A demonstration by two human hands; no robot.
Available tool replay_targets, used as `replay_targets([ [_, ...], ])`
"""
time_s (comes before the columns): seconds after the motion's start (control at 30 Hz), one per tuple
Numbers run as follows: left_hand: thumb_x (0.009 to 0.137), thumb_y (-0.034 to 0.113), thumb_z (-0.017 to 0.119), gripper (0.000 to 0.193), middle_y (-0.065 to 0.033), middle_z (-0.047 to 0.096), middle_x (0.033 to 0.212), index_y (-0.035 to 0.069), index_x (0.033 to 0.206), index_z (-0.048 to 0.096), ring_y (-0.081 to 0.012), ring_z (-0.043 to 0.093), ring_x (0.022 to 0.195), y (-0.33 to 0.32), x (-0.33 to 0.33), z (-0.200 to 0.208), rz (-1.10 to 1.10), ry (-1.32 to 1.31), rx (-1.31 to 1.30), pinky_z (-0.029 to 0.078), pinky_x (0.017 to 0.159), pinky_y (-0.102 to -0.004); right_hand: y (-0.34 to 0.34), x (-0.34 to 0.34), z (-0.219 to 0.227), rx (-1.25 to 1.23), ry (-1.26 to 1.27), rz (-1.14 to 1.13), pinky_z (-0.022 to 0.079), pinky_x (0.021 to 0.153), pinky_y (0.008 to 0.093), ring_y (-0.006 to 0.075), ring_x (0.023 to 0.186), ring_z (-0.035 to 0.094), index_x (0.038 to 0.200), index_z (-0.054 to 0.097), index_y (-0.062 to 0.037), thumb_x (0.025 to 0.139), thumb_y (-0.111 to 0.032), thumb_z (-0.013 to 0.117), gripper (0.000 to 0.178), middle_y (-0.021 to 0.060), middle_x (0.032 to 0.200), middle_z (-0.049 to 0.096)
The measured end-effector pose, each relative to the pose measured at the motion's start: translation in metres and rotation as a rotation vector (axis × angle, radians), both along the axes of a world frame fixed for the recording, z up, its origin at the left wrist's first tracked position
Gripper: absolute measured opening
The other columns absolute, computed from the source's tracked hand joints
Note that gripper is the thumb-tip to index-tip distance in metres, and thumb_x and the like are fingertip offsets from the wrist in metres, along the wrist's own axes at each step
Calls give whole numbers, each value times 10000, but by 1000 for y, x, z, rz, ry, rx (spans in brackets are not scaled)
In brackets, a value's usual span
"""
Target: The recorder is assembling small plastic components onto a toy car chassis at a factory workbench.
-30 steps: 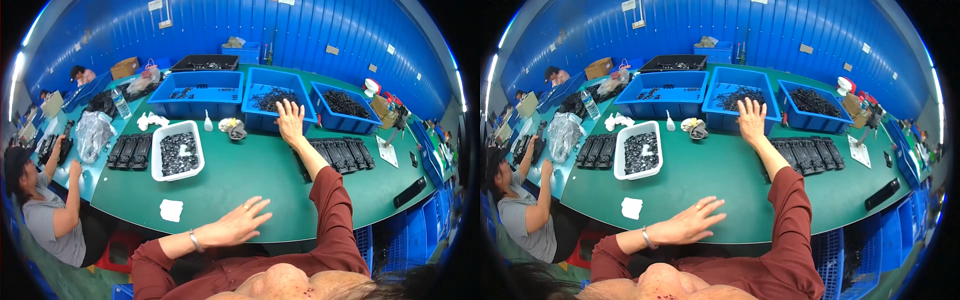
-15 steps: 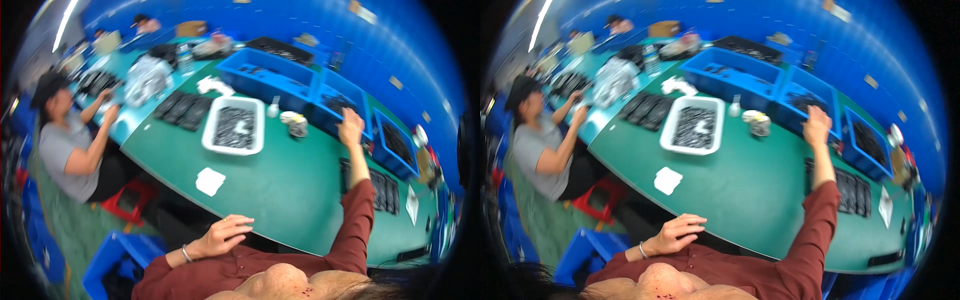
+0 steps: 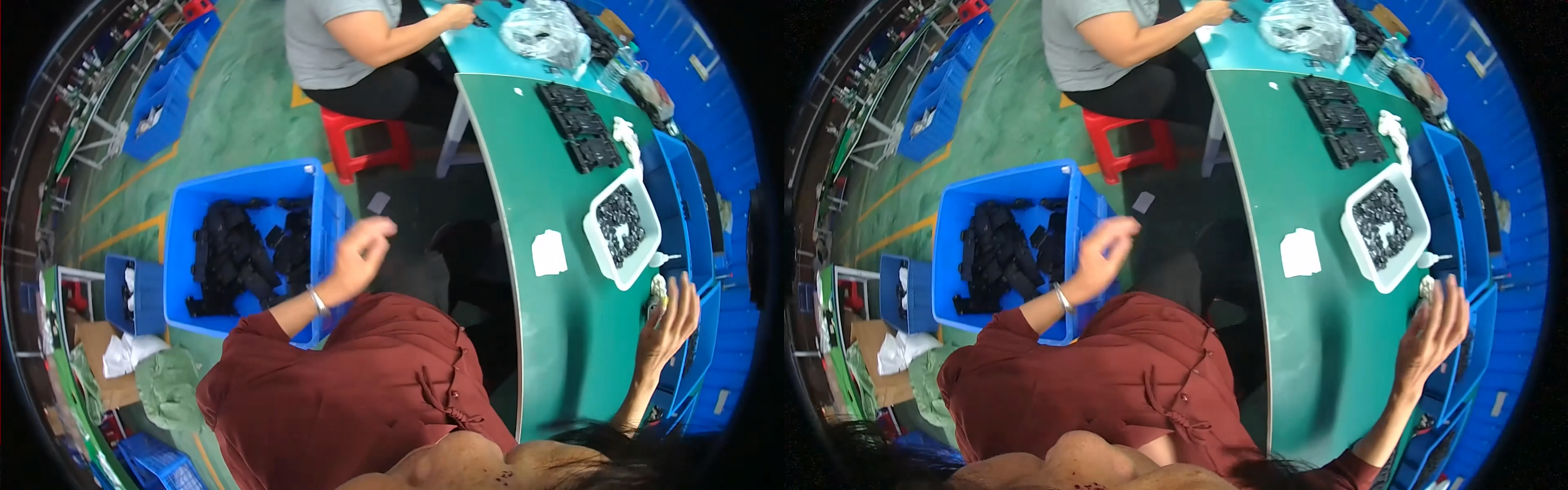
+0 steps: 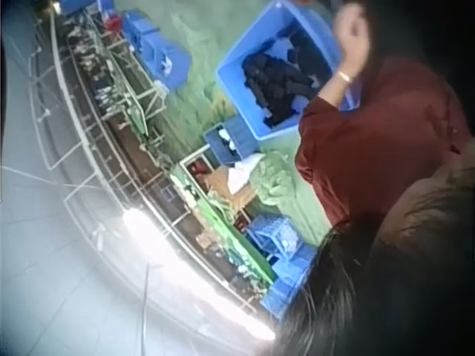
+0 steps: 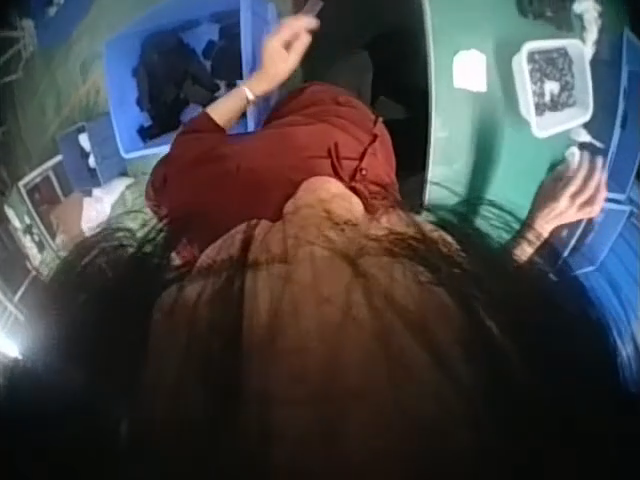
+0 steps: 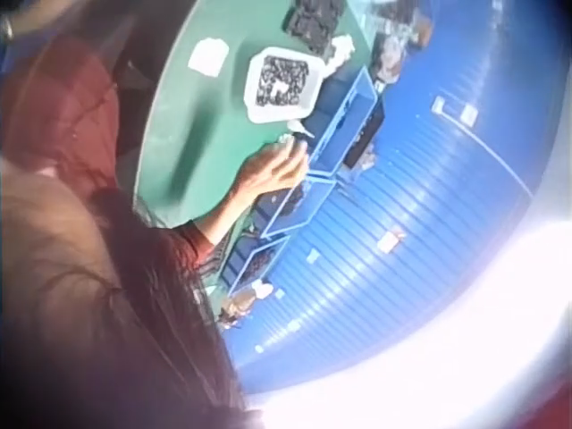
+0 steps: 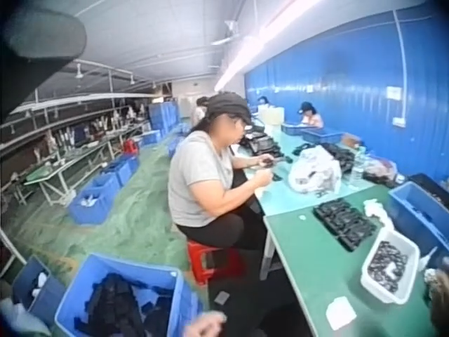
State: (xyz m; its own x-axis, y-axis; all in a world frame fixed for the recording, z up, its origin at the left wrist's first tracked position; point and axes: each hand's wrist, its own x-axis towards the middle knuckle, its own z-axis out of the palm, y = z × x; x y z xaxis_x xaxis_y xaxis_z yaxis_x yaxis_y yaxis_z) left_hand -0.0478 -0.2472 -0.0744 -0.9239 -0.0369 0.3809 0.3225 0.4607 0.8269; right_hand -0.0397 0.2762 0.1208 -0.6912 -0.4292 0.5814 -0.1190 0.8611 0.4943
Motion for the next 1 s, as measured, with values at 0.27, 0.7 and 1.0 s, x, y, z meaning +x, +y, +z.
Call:
replay_targets([
  [0.27, 945, 213, 644, 412, -256, 688, 1228, -44, 1266, 652, -393, 659, 1148, -257, -30, -249, 701, -242, -340, 502, 1016, -454, -137, 0, 12, -62, -285, 361, 522, 964, 508, 370, 1174, 634, 1042, 718, -37, 751, -63, 688, 294, 140, 1280, 669],
  [0.7, 893, 339, 687, 651, -247, 614, 1332, -13, 1418, 531, -402, 630, 1158, -204, -83, -411, -36, -580, -891, 506, 999, -462, -189, 16, -27, -69, -514, 583, 499, 976, 434, 277, 1113, 623, 1078, 657, -7, 825, -146, 669, 289, 140, 1184, 637],
  [1.0, 870, 363, 732, 735, -255, 583, 1353, -23, 1445, 485, -402, 614, 1169, -175, -82, -383, 57, -364, -637, 500, 1005, -472, -200, 20, -30, -86, -484, 669, 485, 907, 383, 241, 1015, 591, 1023, 619, -20, 843, -198, 632, 253, 117, 1109, 626],
])
